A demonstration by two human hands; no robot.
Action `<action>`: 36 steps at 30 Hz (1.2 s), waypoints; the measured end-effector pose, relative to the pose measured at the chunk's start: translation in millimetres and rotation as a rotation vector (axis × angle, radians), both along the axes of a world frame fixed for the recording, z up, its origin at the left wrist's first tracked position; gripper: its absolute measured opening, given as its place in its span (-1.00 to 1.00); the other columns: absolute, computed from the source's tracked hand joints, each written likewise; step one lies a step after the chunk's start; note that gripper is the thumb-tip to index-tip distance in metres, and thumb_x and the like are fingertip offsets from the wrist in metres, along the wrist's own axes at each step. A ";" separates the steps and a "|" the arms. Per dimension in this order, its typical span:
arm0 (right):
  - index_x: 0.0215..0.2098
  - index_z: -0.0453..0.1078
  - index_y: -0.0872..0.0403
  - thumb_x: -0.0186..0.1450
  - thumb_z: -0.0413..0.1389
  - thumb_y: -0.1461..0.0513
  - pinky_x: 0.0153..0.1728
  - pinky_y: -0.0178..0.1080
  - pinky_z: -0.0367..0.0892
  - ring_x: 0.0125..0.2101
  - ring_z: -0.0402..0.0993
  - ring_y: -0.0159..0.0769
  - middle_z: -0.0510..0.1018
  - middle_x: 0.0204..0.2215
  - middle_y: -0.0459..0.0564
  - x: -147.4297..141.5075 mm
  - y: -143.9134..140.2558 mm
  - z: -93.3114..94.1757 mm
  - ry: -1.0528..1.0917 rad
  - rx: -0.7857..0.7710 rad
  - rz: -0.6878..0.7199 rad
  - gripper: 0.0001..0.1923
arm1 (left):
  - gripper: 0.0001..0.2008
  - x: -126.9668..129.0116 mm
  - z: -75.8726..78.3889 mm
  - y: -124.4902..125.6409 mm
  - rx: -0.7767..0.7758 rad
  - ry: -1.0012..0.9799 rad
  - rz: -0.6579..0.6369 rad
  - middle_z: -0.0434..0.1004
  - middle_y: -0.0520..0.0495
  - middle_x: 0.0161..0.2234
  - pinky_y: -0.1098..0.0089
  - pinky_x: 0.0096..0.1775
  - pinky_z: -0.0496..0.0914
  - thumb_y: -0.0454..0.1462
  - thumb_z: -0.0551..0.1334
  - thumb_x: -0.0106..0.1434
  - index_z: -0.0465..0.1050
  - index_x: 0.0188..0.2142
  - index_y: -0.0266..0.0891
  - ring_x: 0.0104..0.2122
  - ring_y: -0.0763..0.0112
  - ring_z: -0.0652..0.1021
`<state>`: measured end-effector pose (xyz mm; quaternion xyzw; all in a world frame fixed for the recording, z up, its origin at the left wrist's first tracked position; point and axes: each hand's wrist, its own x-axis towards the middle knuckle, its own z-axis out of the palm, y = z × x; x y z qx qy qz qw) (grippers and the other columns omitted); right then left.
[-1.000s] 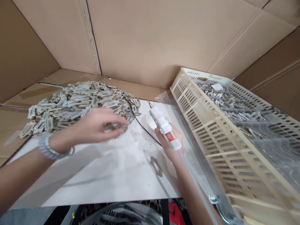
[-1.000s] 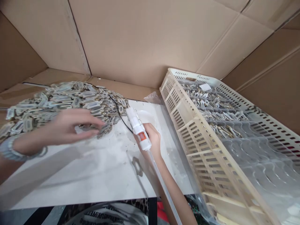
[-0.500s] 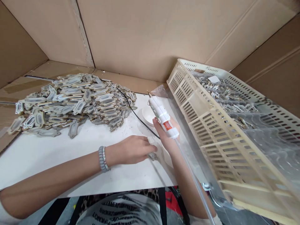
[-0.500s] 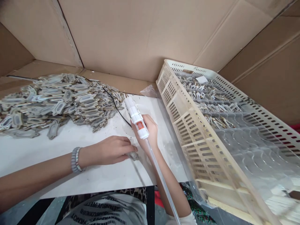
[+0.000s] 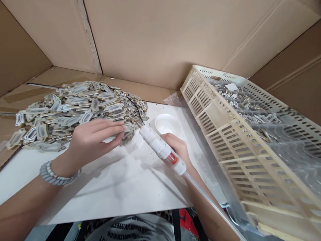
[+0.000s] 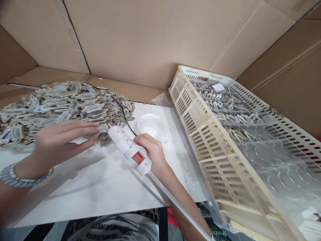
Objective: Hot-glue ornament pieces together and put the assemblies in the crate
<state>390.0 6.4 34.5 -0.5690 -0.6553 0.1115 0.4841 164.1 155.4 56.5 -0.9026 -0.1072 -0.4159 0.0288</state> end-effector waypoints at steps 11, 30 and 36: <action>-0.36 0.45 0.04 0.27 0.08 0.29 -0.33 -0.29 0.42 -0.34 0.57 -0.26 0.58 -0.37 -0.02 -7.3 -2.4 -1.4 -0.056 -0.043 0.068 -0.89 | -0.78 -10.2 8.5 -10.1 0.185 -0.024 0.094 0.69 -0.03 -0.23 0.26 -0.13 0.64 -0.39 0.40 0.15 0.50 -0.23 -0.11 -0.31 0.28 0.68; -0.38 0.42 0.05 0.28 0.08 0.28 -0.36 -0.29 0.42 -0.37 0.53 -0.28 0.56 -0.39 -0.01 -5.7 -2.8 0.0 -0.027 -0.040 0.088 -0.90 | -0.75 -11.4 13.8 -14.5 0.345 -0.036 0.042 0.68 -0.20 -0.33 0.22 -0.22 0.64 -0.47 0.47 0.06 0.53 -0.27 -0.34 -0.37 0.23 0.67; -0.41 0.42 0.07 0.28 0.04 0.34 -0.39 -0.33 0.40 -0.40 0.53 -0.32 0.54 -0.42 -0.01 -8.0 -2.4 1.9 -0.061 -0.026 0.064 -0.85 | -0.74 -13.6 16.1 -13.9 0.378 -0.021 0.026 0.68 -0.22 -0.31 0.21 -0.23 0.64 -0.47 0.49 0.05 0.52 -0.28 -0.33 -0.36 0.21 0.67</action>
